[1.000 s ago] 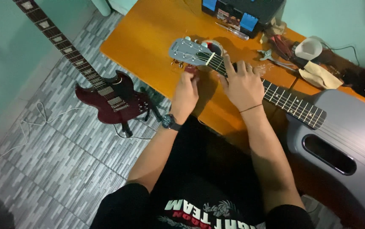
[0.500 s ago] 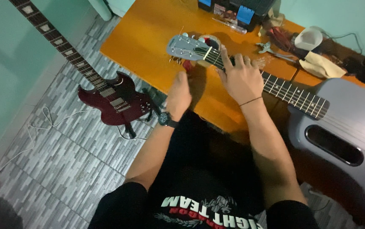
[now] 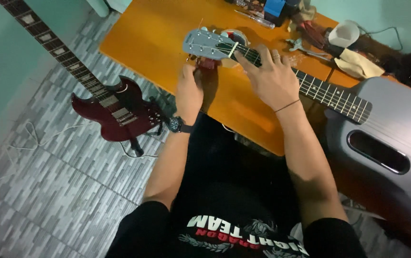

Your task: The person strings a silver electric guitar by threading a new string through the bridge and winding it onto the tuning peg at the headstock. They repeat this process for multiple strings, using their hands to pull the string taut and wind it around the tuning post.

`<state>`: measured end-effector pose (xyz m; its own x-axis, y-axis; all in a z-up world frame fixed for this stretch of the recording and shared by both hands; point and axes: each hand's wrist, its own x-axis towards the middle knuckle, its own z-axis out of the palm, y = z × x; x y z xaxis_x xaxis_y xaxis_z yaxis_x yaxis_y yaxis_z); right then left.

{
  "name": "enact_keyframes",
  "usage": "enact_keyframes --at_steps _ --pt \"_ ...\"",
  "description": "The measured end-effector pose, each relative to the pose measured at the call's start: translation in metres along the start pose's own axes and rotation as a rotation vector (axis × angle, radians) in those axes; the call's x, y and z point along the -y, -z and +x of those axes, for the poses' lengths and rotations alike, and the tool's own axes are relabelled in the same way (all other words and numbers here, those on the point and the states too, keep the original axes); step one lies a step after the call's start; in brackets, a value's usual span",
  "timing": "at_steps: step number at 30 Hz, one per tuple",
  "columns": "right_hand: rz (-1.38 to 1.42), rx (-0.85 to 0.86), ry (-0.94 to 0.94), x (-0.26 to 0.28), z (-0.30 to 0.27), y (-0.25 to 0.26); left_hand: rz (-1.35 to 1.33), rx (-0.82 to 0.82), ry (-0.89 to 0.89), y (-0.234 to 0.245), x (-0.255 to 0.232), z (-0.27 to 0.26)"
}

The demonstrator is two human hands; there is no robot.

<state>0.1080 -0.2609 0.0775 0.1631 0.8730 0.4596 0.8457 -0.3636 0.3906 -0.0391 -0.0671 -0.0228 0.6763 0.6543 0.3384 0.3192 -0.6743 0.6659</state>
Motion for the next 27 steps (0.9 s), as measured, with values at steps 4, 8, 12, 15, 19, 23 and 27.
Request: enact_keyframes --at_steps 4,8,12,15,19,23,27 --pt "0.070 -0.032 0.017 0.000 0.007 -0.002 0.016 0.053 0.116 0.002 -0.004 -0.005" --pt "0.201 -0.102 0.027 0.007 0.025 -0.003 0.081 -0.001 0.016 -0.006 0.006 -0.008" --pt "0.305 -0.288 0.113 0.024 0.058 -0.026 -0.060 -0.072 -0.003 -0.023 0.021 -0.005" --pt "0.268 -0.252 0.194 0.045 0.086 -0.034 -0.178 -0.193 -0.053 0.017 -0.026 -0.001" --pt "0.114 -0.259 0.240 0.059 0.102 -0.054 -0.117 -0.295 -0.206 0.003 -0.003 -0.003" --pt "0.109 -0.097 0.294 0.063 0.106 -0.069 -0.113 -0.205 -0.137 -0.001 0.001 -0.003" --pt "0.100 -0.090 0.285 0.070 0.113 -0.071 -0.135 -0.226 -0.153 0.006 -0.003 -0.005"
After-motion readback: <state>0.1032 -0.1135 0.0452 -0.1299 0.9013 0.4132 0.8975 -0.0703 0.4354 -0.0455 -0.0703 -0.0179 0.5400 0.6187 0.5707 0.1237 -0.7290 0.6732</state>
